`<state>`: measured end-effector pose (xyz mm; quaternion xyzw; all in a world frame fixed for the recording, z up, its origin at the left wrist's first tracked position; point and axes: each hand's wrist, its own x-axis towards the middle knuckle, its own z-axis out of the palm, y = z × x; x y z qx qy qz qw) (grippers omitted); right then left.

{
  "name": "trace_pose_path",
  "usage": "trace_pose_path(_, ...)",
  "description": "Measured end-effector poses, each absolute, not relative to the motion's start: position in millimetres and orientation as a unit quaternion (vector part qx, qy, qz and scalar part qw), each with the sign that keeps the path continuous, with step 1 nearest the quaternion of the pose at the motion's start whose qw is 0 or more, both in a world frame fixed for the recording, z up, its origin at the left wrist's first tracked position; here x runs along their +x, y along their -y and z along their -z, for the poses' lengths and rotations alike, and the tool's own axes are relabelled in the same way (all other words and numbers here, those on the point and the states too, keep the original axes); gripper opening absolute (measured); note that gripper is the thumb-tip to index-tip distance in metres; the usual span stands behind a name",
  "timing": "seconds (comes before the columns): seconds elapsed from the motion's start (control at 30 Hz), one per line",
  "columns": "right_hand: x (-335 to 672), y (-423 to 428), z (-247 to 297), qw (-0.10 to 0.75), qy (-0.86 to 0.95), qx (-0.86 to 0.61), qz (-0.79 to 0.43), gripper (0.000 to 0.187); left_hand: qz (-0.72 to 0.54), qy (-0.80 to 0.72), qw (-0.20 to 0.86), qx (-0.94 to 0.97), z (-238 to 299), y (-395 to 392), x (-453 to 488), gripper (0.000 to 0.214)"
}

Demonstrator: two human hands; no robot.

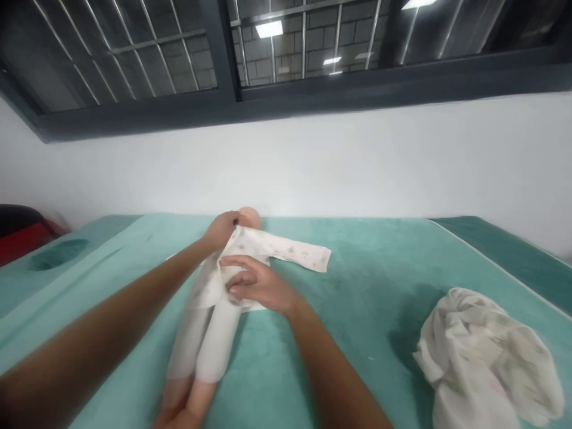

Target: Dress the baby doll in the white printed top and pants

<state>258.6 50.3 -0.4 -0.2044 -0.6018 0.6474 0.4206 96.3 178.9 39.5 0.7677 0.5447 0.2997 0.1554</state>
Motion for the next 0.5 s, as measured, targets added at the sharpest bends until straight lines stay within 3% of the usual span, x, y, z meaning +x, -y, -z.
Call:
trace_pose_path(0.1,260,-48,-1,0.423,0.61,-0.211,-0.636,0.04,-0.308,-0.566,0.12,0.755,-36,-173,81,0.011)
trace_pose_path(0.3,260,-61,16,0.532,0.62,-0.309,-0.487,0.024,-0.381,-0.576,0.102,0.716,-25,-158,67,0.017)
trace_pose_path(0.5,242,-58,29,0.444,0.77,-0.337,-0.312,0.048,-0.416,-0.548,0.199,0.697,15,-89,43,0.041)
